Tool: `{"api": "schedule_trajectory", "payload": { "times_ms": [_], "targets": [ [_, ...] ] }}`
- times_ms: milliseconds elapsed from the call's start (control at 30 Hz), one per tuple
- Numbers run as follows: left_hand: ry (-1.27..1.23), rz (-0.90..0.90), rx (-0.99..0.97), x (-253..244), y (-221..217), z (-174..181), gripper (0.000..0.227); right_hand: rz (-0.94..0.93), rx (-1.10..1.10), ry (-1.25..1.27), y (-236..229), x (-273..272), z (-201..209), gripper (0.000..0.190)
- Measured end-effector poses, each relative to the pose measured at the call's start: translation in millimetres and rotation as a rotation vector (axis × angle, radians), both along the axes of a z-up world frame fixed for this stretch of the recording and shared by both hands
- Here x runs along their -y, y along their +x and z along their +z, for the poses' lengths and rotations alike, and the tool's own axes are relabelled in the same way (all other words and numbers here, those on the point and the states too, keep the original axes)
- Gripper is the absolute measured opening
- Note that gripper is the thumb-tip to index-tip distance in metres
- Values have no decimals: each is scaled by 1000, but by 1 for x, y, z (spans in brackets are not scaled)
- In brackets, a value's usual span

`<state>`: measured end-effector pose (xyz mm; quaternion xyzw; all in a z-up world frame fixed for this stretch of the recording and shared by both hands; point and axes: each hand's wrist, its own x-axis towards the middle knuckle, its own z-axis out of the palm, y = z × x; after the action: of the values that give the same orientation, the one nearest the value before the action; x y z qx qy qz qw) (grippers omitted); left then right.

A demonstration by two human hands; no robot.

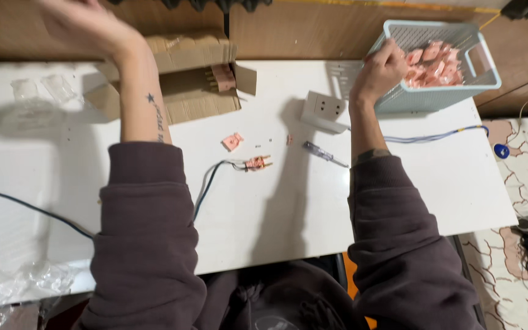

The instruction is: The person assembles small pink electrical components on a white table, using a screwdriver to tighten screws on the parts. They handle the components and wires, occasionally picking up and placing down the screwdriver while working.

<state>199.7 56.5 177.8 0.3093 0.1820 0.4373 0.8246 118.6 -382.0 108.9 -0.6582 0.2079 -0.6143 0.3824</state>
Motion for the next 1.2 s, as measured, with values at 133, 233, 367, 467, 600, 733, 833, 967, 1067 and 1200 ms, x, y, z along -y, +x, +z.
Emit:
{"api": "schedule_trajectory", "payload": {
  "times_ms": [133, 233, 367, 467, 600, 733, 833, 967, 1067, 1200],
  "targets": [
    [338, -156, 91, 13, -17, 7, 41, 235, 127, 128, -4, -22, 16, 59],
    [658, -302, 201, 15, -48, 16, 41, 585, -107, 123, -40, -43, 33, 60],
    [1440, -648, 471, 1, -106, -13, 40, 849, -509, -312, -105, -58, 14, 9],
    [1682, -666, 369, -2, -122, -51, 20, 874, -790, -595, -139, -72, -3, 20],
    [1701, -719, 248, 7, -134, -89, 16, 751, -1189, -719, -156, -71, -34, 42],
    [1700, -680, 254, 10, -136, -111, 22, 730, -1132, -787, -155, -64, -57, 51],
    [1734, -710, 244, 13, -141, -116, 30, 721, -1119, -844, -144, -71, -55, 50],
    [1732, -764, 192, 17, -143, -119, 34, 756, -1102, -865, -129, -76, -50, 33],
    [1726, -797, 173, 19, -146, -124, 33, 816, -1065, -873, -131, -77, -50, 31],
    [1706, -774, 170, 18, -146, -124, 32, 999, -976, -789, -137, -99, -38, 35]
  ]
}}
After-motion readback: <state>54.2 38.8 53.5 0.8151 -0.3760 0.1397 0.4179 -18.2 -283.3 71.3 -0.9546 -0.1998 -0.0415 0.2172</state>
